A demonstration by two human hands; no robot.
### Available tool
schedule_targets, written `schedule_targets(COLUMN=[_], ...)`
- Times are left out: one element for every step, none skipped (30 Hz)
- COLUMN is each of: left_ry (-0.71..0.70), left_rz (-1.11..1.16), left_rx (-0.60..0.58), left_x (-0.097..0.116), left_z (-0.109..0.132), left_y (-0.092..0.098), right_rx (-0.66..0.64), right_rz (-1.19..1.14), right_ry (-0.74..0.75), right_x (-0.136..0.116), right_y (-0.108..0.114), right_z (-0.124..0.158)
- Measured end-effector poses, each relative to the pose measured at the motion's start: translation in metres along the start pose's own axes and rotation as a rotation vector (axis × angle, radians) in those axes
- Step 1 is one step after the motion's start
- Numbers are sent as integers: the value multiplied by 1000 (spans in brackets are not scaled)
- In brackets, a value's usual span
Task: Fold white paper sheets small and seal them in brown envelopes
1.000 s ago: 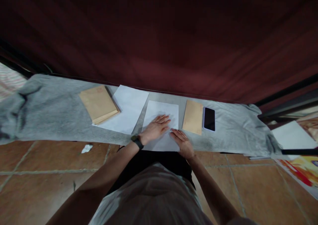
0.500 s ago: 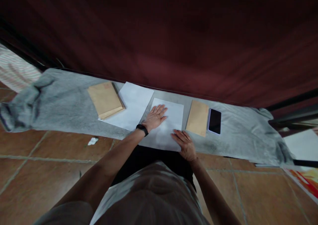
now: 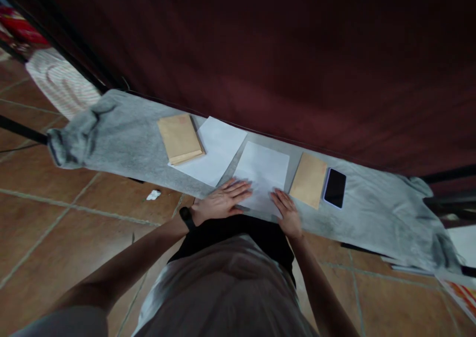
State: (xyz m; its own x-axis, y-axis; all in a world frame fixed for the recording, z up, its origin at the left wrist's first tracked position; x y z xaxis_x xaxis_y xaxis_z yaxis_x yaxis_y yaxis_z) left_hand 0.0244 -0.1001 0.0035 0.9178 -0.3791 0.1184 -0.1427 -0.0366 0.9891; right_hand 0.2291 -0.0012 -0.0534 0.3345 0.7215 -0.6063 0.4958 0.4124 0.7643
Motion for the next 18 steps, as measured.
schedule_targets(left_ry=[15, 32, 47, 60, 71, 80, 86, 93, 103, 113, 120, 128, 136, 145, 153, 161, 168, 171], left_rz=[-12, -28, -45, -63, -80, -93, -104, -113, -119, -122, -120, -115, -107, -95, -79, -62, -44, -29], left_rx=[-7, -19, -34, -50, -62, -70, -74, -74, -74, -76, -82, -89, -94, -95, -91, -83, -74, -66], left_x=[1, 1, 1, 1, 1, 1, 2, 3, 4, 5, 7, 8, 9, 10, 11, 11, 10, 10], left_z=[2, 4, 4, 3, 3, 2, 1, 0, -1, -2, -3, -5, -6, -7, -8, -9, -10, -11], left_y=[-3, -8, -14, -20, -25, -29, -31, -32, -32, -32, -31, -30, -29, -28, -26, -25, -25, -25], right_rx=[-2, -7, -14, -21, -27, -30, -28, -14, 16, 61, 116, 175, 230, 265, 287, 276, 244, 204], right_rz=[-4, -10, -19, -29, -39, -50, -61, -73, -82, -87, -89, -92, -96, -104, -124, -138, -138, -125], right_ry=[-7, -12, -15, -17, -19, -22, -27, -38, -58, -85, -115, -144, -169, -179, -178, -168, -140, -111], right_x=[0, 0, -1, -1, -1, -1, -1, 0, 0, 1, 1, -1, -4, -9, -15, -23, -32, -40], right_y=[0, 0, 0, 0, 2, 4, 7, 12, 18, 25, 33, 39, 44, 45, 43, 35, 25, 11], right_z=[-1, -2, -3, -3, -1, 0, 3, 5, 8, 9, 9, 8, 4, -2, -10, -21, -33, -44])
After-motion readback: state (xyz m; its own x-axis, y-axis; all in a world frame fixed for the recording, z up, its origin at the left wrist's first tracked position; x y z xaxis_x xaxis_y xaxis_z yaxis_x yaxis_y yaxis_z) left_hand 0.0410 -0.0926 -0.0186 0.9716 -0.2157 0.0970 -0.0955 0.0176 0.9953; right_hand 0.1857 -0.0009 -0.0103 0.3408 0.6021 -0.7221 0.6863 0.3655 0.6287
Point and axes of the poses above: each hand's wrist, its own z-axis away from the middle knuckle, its own y-axis out of the back of the hand, x = y × z, the point moved 8 cm from there along -z, towards the middle knuckle, and after that the axes turned 11 degrees about -z, right-handed, at the moved point
